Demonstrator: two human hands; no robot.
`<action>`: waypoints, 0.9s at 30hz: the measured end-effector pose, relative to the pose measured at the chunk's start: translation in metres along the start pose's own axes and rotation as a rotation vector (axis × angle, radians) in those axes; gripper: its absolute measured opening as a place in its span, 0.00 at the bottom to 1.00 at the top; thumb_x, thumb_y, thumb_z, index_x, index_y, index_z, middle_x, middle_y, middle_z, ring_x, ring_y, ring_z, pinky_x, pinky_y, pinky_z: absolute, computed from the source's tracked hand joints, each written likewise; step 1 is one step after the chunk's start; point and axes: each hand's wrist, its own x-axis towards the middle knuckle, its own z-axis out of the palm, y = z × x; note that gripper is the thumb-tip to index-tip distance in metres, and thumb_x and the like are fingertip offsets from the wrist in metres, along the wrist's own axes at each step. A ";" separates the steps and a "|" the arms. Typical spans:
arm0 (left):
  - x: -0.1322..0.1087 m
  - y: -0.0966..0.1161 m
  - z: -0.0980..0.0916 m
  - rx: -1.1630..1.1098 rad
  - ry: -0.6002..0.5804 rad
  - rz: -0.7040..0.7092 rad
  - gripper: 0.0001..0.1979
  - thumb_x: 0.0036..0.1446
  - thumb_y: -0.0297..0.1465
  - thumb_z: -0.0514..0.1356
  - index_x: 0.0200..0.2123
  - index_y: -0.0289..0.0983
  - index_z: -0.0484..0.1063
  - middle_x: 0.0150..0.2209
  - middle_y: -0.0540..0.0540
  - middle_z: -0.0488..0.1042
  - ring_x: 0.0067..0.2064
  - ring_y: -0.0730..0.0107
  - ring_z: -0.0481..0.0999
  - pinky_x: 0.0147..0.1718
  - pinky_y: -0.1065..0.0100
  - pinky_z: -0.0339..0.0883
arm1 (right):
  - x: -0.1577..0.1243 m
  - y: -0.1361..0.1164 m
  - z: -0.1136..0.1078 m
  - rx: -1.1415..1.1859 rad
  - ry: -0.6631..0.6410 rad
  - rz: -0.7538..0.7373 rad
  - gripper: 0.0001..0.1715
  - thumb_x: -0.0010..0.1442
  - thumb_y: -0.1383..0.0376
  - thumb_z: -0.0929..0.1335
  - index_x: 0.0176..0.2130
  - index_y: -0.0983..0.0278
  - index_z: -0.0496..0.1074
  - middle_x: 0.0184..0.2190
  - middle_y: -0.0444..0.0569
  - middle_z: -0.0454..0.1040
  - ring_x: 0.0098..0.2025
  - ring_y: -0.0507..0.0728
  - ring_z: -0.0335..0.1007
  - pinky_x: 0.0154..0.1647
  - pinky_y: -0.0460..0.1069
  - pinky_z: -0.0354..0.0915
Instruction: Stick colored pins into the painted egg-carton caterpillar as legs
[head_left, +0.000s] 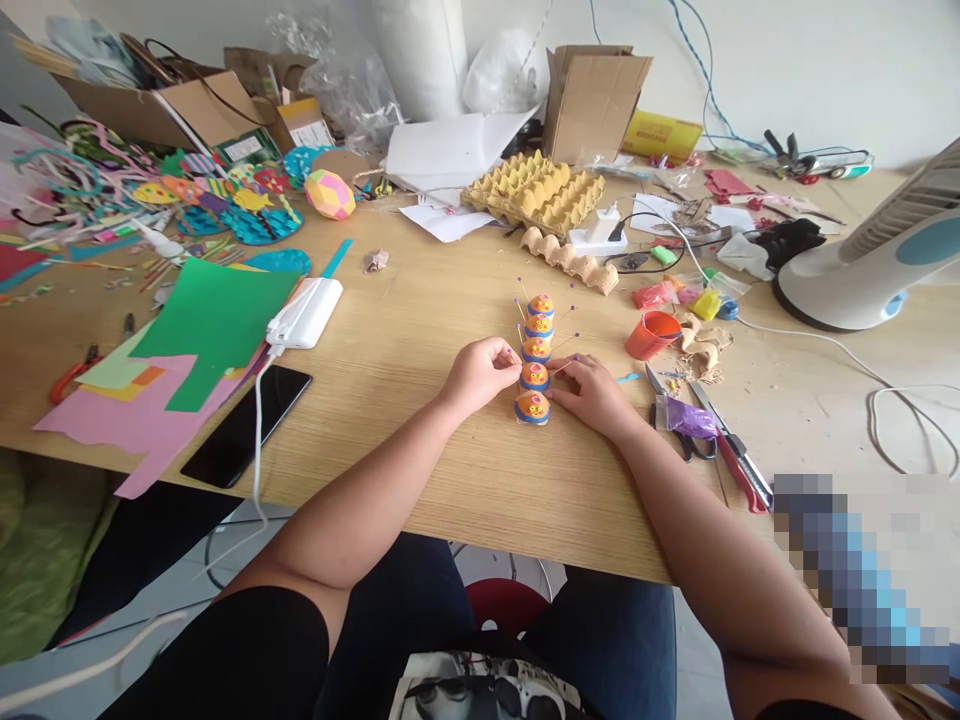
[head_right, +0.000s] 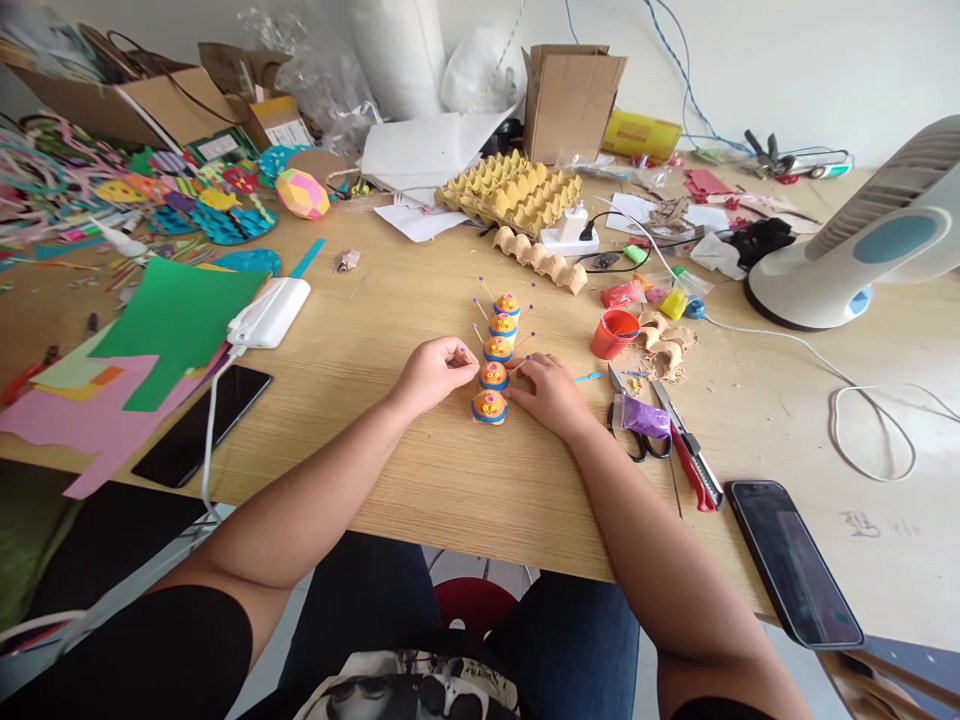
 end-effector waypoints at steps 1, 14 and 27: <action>0.000 0.000 0.000 0.001 -0.002 0.002 0.02 0.48 0.28 0.64 0.28 0.36 0.73 0.29 0.49 0.78 0.32 0.71 0.76 0.34 0.70 0.68 | 0.000 0.000 0.000 0.000 0.002 0.000 0.21 0.60 0.59 0.73 0.52 0.63 0.77 0.35 0.52 0.75 0.41 0.63 0.69 0.46 0.56 0.64; 0.000 -0.002 0.001 -0.012 0.000 0.001 0.03 0.48 0.29 0.63 0.27 0.37 0.72 0.28 0.50 0.77 0.32 0.71 0.75 0.34 0.70 0.67 | 0.000 -0.004 -0.002 -0.004 0.001 0.014 0.19 0.59 0.59 0.73 0.50 0.63 0.77 0.36 0.52 0.75 0.41 0.63 0.69 0.46 0.56 0.64; 0.000 -0.007 -0.001 -0.131 -0.021 -0.051 0.08 0.47 0.31 0.66 0.32 0.37 0.73 0.32 0.49 0.76 0.35 0.71 0.75 0.38 0.69 0.69 | -0.001 -0.002 -0.001 0.002 0.002 -0.019 0.17 0.60 0.59 0.73 0.49 0.62 0.77 0.37 0.52 0.76 0.41 0.62 0.68 0.46 0.55 0.63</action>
